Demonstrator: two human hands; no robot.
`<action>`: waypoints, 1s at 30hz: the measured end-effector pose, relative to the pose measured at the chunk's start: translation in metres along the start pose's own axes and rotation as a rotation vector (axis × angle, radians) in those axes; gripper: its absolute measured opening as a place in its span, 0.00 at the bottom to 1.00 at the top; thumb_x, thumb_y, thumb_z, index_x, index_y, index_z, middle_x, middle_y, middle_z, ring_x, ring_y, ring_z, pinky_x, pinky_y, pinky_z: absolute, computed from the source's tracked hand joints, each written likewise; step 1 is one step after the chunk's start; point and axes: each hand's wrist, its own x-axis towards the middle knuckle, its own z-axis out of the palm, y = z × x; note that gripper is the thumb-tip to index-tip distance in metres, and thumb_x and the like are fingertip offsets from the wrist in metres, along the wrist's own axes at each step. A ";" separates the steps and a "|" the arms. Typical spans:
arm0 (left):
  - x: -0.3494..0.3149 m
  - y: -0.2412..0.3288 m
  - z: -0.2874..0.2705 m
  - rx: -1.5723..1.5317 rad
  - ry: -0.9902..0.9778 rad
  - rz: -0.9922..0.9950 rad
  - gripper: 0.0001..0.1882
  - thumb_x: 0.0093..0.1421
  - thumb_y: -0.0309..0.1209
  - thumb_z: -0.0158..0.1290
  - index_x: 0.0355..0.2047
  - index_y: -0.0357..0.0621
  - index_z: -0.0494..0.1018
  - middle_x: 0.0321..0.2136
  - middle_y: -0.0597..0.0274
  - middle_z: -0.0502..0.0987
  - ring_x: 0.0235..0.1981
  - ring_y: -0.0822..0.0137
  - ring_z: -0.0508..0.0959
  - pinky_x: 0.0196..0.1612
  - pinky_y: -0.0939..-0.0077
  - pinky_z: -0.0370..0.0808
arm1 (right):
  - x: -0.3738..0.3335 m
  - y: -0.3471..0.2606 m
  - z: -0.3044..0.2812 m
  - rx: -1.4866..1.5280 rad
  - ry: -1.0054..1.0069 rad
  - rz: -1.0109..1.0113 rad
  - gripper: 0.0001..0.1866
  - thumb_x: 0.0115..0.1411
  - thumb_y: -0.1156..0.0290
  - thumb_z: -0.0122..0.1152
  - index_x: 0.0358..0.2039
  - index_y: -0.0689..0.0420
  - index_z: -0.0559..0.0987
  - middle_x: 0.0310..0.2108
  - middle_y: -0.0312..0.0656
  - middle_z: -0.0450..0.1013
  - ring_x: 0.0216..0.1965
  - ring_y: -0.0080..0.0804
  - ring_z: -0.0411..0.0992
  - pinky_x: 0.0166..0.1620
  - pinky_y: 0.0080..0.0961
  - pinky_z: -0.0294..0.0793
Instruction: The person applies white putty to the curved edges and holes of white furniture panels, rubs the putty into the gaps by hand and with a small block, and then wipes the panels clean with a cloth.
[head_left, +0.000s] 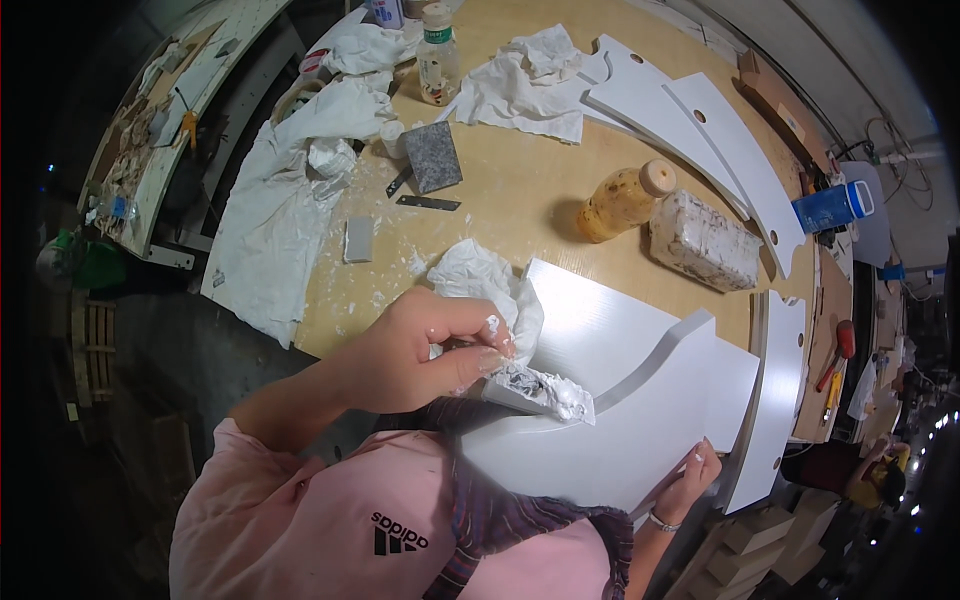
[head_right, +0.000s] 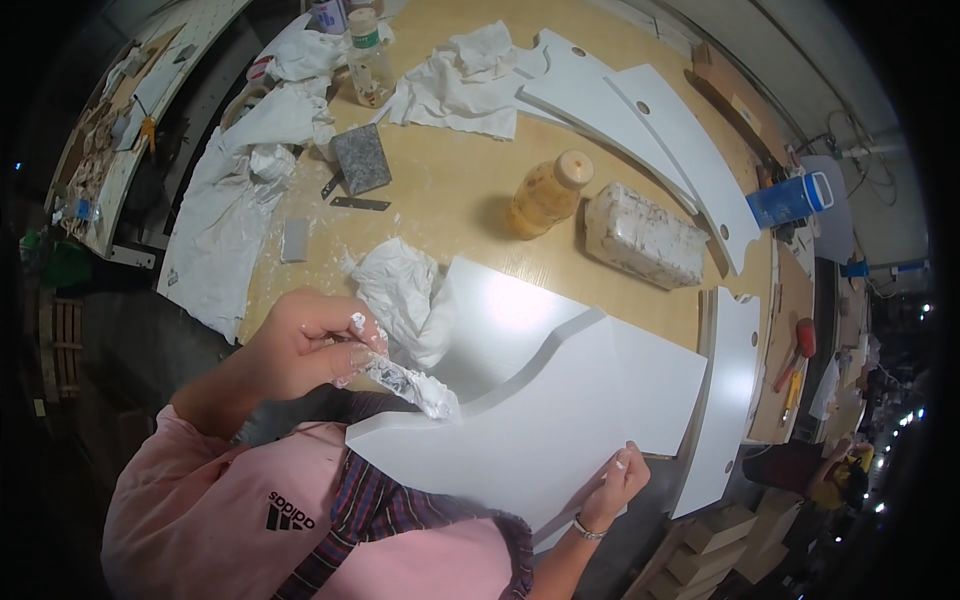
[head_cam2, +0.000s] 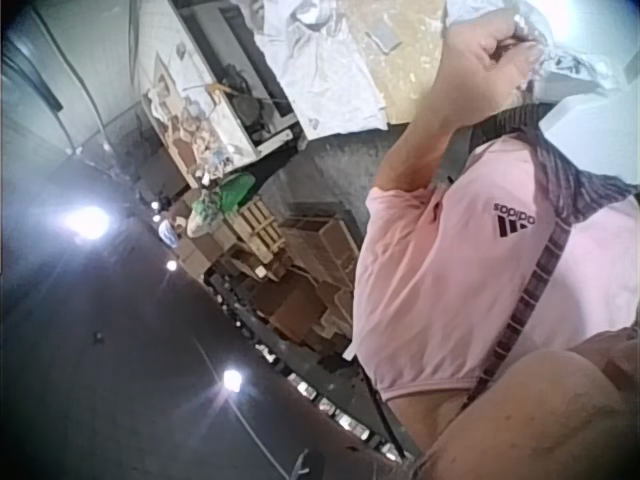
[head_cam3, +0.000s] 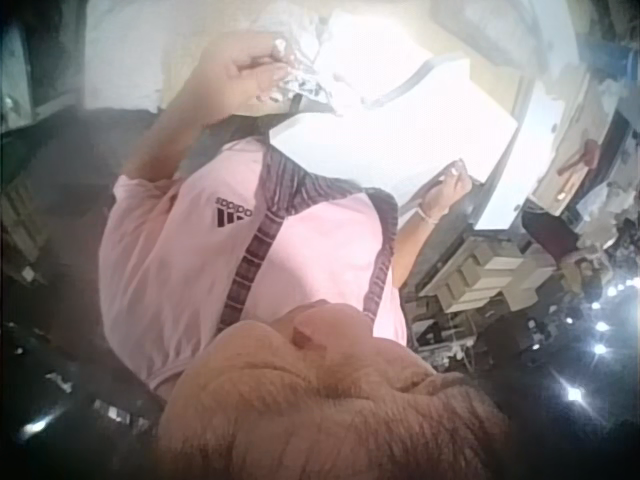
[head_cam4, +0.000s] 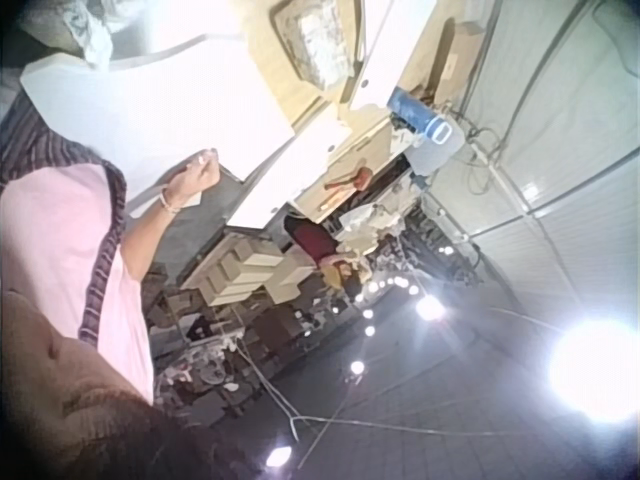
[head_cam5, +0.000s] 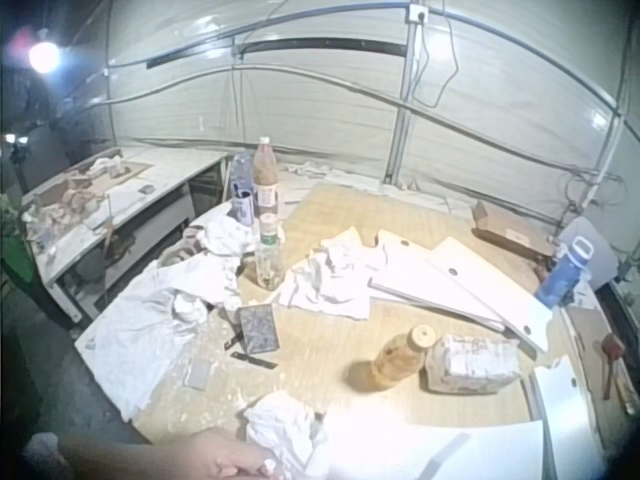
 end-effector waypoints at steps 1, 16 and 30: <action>0.000 0.005 0.001 0.010 0.051 -0.038 0.02 0.57 0.21 0.51 0.30 0.33 0.72 0.22 0.55 0.77 0.21 0.70 0.76 0.25 0.78 0.69 | 0.000 0.000 0.000 -0.003 0.000 -0.004 0.22 0.61 0.66 0.47 0.14 0.56 0.53 0.15 0.28 0.48 0.19 0.15 0.46 0.23 0.22 0.40; 0.015 0.015 0.001 0.351 0.070 0.197 0.04 0.46 0.16 0.52 0.24 0.33 0.74 0.21 0.53 0.76 0.20 0.56 0.76 0.23 0.70 0.71 | 0.001 -0.002 0.002 -0.006 0.020 0.005 0.22 0.61 0.66 0.48 0.14 0.55 0.53 0.14 0.28 0.49 0.18 0.15 0.46 0.22 0.21 0.40; 0.017 0.012 0.002 0.394 0.105 0.310 0.05 0.45 0.18 0.54 0.25 0.36 0.74 0.18 0.54 0.73 0.18 0.55 0.74 0.21 0.68 0.68 | 0.000 0.005 -0.002 -0.017 0.011 -0.001 0.21 0.60 0.67 0.47 0.13 0.56 0.55 0.14 0.28 0.50 0.18 0.15 0.47 0.23 0.22 0.41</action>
